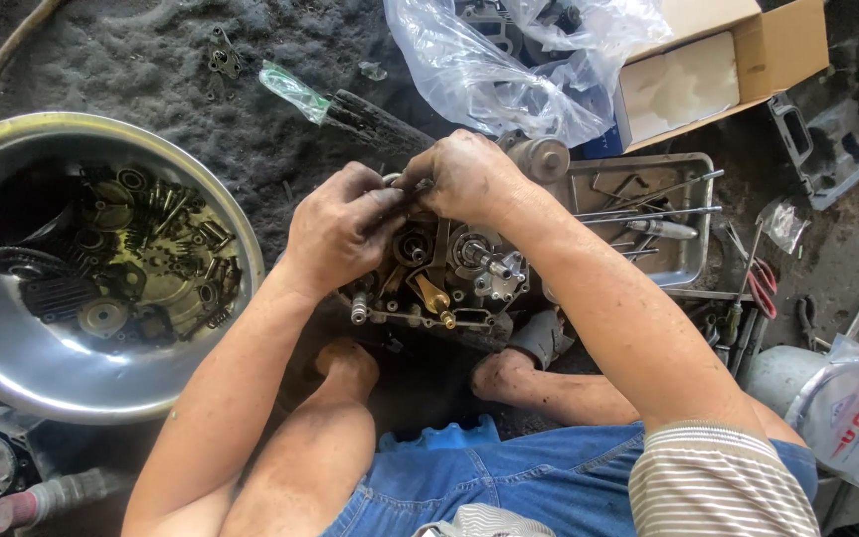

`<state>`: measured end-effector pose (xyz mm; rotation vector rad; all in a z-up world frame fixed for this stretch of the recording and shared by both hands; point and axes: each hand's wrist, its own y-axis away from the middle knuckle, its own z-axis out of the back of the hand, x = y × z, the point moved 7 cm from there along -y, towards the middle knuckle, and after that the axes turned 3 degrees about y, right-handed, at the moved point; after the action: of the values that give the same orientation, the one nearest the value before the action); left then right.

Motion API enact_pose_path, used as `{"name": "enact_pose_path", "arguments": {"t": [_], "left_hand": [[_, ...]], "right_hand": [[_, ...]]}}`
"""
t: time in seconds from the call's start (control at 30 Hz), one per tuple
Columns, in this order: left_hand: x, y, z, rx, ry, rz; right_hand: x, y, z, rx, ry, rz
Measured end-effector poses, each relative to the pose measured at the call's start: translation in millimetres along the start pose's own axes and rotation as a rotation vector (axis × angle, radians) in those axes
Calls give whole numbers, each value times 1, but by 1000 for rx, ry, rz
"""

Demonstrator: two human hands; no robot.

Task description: The person selects small metal parts from a bowl and places them into an engine block. They use a wrench to tighten bolts on the engine and continue assembling components by hand.

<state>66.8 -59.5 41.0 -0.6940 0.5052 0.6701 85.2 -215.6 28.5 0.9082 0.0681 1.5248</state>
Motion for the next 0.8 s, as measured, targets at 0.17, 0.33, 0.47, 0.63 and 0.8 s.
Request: {"name": "enact_pose_path", "arguments": {"t": [0.17,0.33,0.47,0.63,0.8], "left_hand": [[8,7,-13,-51,-83,15],[3,4,-8,-58,-40,-18],[-4,0,5,-65,42,16],[12,9,-20,-113,-49,-16],[-1,2,-8,-69,-7,-19]], "right_hand": [[8,3,3,8,-7,0],[3,4,1,-6,9,-10],[7,7,4,-14,-7,17],[2,1,-3,-31,-10,44],[-3,1,-3,-56,11,52]]}}
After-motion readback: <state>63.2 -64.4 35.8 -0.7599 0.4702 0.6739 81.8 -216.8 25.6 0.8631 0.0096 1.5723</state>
